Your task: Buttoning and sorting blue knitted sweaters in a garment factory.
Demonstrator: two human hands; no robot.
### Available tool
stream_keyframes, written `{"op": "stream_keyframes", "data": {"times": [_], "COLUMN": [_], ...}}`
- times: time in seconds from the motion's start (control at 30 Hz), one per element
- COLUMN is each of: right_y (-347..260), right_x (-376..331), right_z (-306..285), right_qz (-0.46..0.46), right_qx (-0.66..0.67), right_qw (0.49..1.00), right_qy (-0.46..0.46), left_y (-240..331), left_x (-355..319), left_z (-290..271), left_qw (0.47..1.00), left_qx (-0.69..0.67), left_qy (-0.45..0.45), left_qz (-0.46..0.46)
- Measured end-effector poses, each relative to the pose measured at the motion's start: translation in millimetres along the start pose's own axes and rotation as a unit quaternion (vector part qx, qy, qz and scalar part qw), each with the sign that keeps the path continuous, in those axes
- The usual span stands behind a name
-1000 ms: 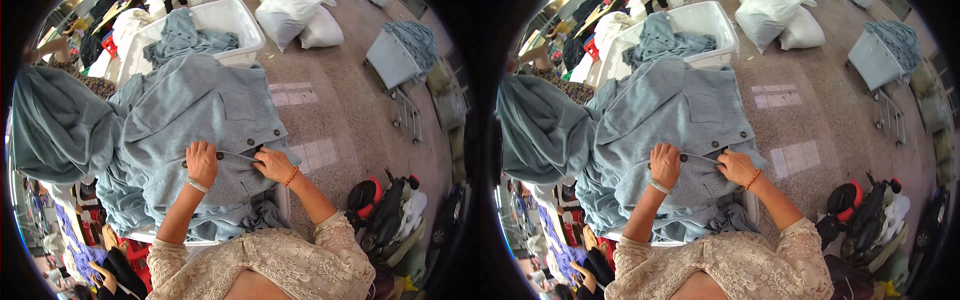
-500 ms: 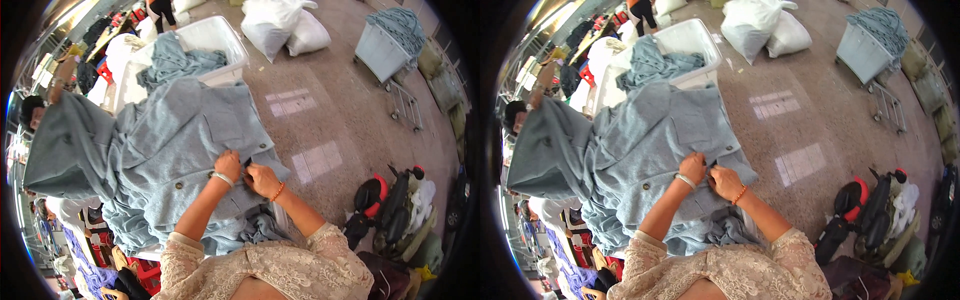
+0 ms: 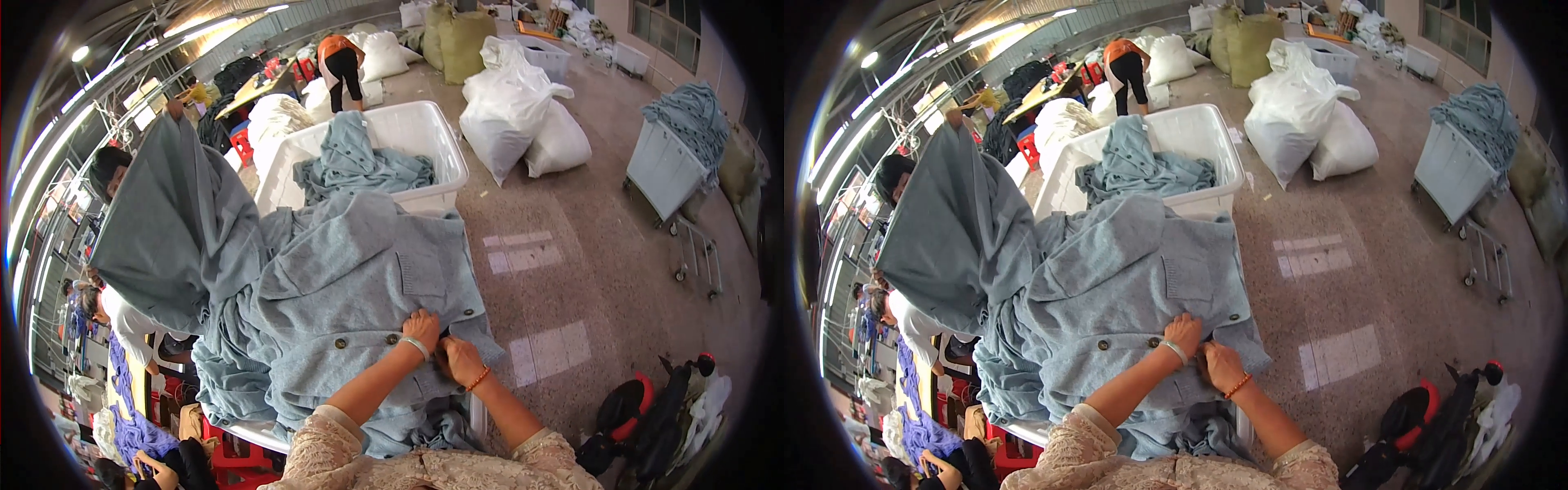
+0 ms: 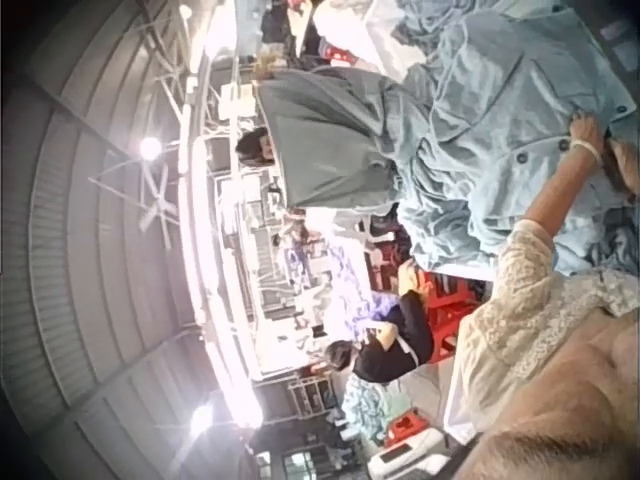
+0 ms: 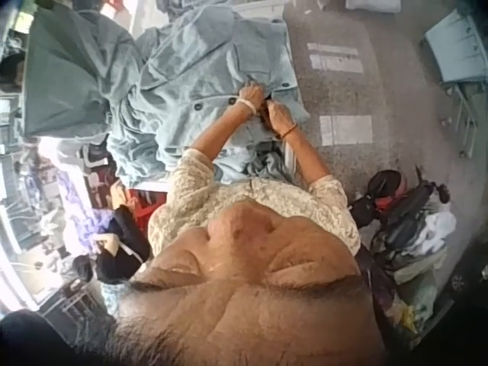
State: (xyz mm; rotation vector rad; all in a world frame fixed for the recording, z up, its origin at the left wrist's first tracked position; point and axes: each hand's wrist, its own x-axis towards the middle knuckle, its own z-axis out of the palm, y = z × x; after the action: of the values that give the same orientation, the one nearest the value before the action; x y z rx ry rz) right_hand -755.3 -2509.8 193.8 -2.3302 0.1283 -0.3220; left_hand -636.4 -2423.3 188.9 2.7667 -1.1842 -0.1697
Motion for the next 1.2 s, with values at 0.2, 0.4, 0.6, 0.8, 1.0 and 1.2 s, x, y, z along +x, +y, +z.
{"op": "stream_keyframes", "data": {"times": [0.2,0.4,0.6,0.8,1.0,1.2], "right_y": [-3,-13,-2,6,8,-2], "right_x": [0,5,2,9,6,0], "right_z": [-5,-11,-11,-13,-19,-23], "right_qz": [0.012,0.049,-0.018,-0.055,-0.086,-0.073], "right_qx": [0.006,0.098,0.053,0.070,0.088,0.101], "right_qw": [0.999,0.988,0.995,0.995,0.992,0.991], "right_qy": [0.036,0.105,0.085,0.044,0.000,0.044], "left_y": [-14,-30,-33,-28,-28,-28], "left_x": [5,9,-1,-14,-19,-24], "left_z": [-20,-31,-52,-44,-34,-27], "left_qw": [0.977,0.874,0.878,0.946,0.947,0.943], "left_qx": [-0.207,-0.457,-0.425,-0.270,-0.275,-0.296], "left_qy": [-0.058,-0.164,-0.211,-0.026,-0.010,-0.034], "left_qz": [-0.006,-0.016,0.063,0.177,0.164,0.148]}}
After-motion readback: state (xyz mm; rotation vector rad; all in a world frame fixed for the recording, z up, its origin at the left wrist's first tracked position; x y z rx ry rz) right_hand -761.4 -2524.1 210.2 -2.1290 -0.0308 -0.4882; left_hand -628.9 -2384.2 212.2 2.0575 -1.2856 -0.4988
